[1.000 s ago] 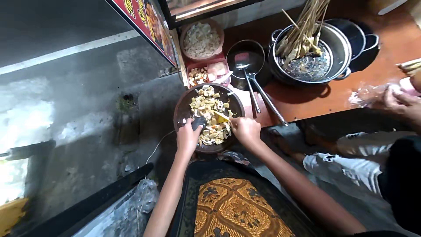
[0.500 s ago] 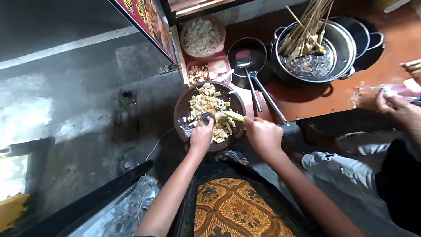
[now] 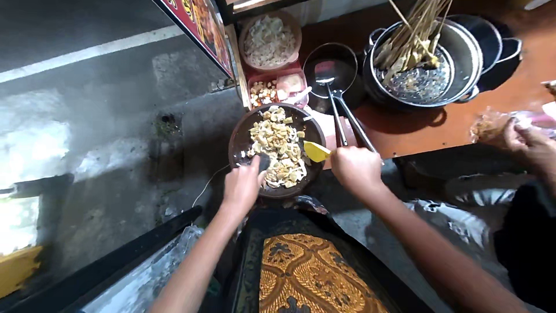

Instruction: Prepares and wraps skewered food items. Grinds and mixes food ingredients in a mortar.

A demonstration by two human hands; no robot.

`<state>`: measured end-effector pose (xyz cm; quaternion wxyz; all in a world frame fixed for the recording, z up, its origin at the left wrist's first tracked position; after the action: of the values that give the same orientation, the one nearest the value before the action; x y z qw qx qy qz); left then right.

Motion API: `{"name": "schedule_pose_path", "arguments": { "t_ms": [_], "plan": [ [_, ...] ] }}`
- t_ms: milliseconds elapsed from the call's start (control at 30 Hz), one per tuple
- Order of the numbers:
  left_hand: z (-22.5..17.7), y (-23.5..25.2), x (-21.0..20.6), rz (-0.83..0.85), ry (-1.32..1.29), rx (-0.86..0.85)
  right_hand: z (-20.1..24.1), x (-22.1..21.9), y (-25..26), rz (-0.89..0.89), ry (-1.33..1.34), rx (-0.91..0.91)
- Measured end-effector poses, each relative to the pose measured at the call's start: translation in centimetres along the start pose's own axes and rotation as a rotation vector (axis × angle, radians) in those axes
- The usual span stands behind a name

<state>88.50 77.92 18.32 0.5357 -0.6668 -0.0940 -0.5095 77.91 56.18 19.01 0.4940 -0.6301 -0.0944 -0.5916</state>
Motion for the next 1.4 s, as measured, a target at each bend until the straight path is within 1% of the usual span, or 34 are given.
{"name": "schedule_pose_path", "arguments": {
  "t_ms": [67, 133, 200, 233, 267, 333, 433, 500, 533, 567, 633, 667, 700, 733, 767, 800, 867, 933, 967, 1000, 1067, 1100, 1133, 1167, 1200, 1233, 1300, 1333, 1367, 1400],
  "plan": [
    [2.1, -0.3, 0.1, 0.056, 0.007, 0.034, 0.4, -0.2, 1.0, 0.177, -0.028, -0.013],
    [3.8, -0.2, -0.5, 0.109, -0.019, 0.065, 0.3, -1.8, 2.1, 0.364, 0.035, -0.016],
    [4.6, -0.1, -1.2, 0.122, -0.062, 0.091, -0.4, -5.7, 3.3, 0.549, 0.167, -0.031],
    [4.7, -0.2, -1.6, 0.118, -0.092, 0.103, -0.7, -7.7, 3.6, 0.595, 0.244, -0.039],
    [4.7, -0.2, -1.9, 0.110, -0.124, 0.115, -0.6, -8.9, 3.7, 0.595, 0.306, -0.046],
    [4.7, -0.2, -2.4, 0.078, -0.198, 0.136, 0.8, -8.8, 3.5, 0.539, 0.343, -0.072],
    [4.7, -0.5, -3.5, 0.075, -0.264, 0.159, 2.5, -8.0, 3.5, 0.374, 0.347, -0.104],
    [4.7, -0.5, -3.8, 0.067, -0.288, 0.160, 3.3, -7.4, 3.9, 0.224, 0.336, -0.046],
    [4.6, -0.5, -3.8, 0.064, -0.285, 0.156, 3.7, -7.0, 3.8, 0.120, 0.315, 0.047],
    [4.5, -0.6, -3.7, 0.060, -0.275, 0.149, 4.2, -6.5, 3.5, -0.006, 0.281, 0.196],
    [4.3, -0.8, -3.1, 0.040, -0.251, 0.118, 4.7, -5.4, 2.3, -0.278, 0.168, 0.585],
    [4.4, -0.8, -2.7, 0.034, -0.248, 0.097, 4.7, -4.8, 1.7, -0.367, 0.101, 0.727],
    [4.5, -0.9, -2.1, 0.022, -0.252, 0.078, 4.3, -4.2, 1.2, -0.425, 0.034, 0.806],
    [4.5, -0.9, -1.5, 0.007, -0.247, 0.067, 3.8, -3.6, 0.9, -0.458, -0.016, 0.819],
    [4.7, -0.7, -0.9, -0.006, -0.229, 0.067, 3.0, -2.9, 0.9, -0.468, -0.036, 0.762],
    [4.8, -0.3, -0.3, -0.019, -0.207, 0.079, 2.1, -2.2, 1.0, -0.465, -0.025, 0.656],
    [5.3, 1.0, 0.2, -0.053, -0.175, 0.119, 0.6, -1.5, 1.7, -0.415, 0.037, 0.358],
    [5.8, 2.6, 0.0, -0.078, -0.165, 0.156, 0.0, -1.6, 2.3, -0.242, 0.123, 0.055],
    [6.0, 3.3, -0.3, -0.071, -0.184, 0.172, -0.1, -2.0, 2.6, -0.108, 0.186, -0.077],
    [6.2, 3.8, -0.6, -0.060, -0.224, 0.184, -0.1, -2.8, 3.1, 0.018, 0.254, -0.162],
    [6.5, 4.4, -1.2, -0.051, -0.296, 0.195, 0.1, -5.8, 4.2, 0.180, 0.410, -0.211],
    [6.6, 4.5, -1.5, -0.054, -0.319, 0.196, 0.4, -7.4, 4.7, 0.218, 0.486, -0.210],
    [6.6, 4.5, -1.7, -0.061, -0.340, 0.193, 0.9, -8.6, 4.8, 0.219, 0.539, -0.195],
    [6.7, 4.4, -1.9, -0.070, -0.353, 0.188, 1.4, -9.0, 4.6, 0.178, 0.552, -0.151],
    [6.8, 4.4, -1.9, -0.079, -0.367, 0.176, 2.1, -8.8, 4.2, 0.094, 0.523, -0.061],
    [7.0, 4.2, -1.9, -0.088, -0.376, 0.156, 2.6, -8.3, 3.5, -0.042, 0.469, 0.102],
    [6.8, 3.3, -1.6, -0.091, -0.370, 0.122, 2.8, -6.9, 1.7, -0.360, 0.335, 0.494],
    [6.6, 2.7, -1.4, -0.090, -0.351, 0.122, 2.4, -6.1, 1.0, -0.458, 0.280, 0.607],
    [6.3, 2.3, -1.2, -0.086, -0.323, 0.136, 1.7, -5.4, 0.6, -0.509, 0.239, 0.632],
    [6.0, 2.2, -1.2, -0.087, -0.302, 0.149, 0.9, -4.6, 0.6, -0.532, 0.215, 0.594]
  ]
}}
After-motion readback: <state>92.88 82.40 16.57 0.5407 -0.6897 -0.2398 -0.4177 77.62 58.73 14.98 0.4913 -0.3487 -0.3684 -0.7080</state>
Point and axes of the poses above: each hand's wrist, its own y-axis towards the middle knuckle, its own x-axis out of the back of the hand, z = x × y, the point moved 7 cm from there along y, towards the middle knuckle, and after that the axes turned 12 degrees about y, right-handed, at the moved point
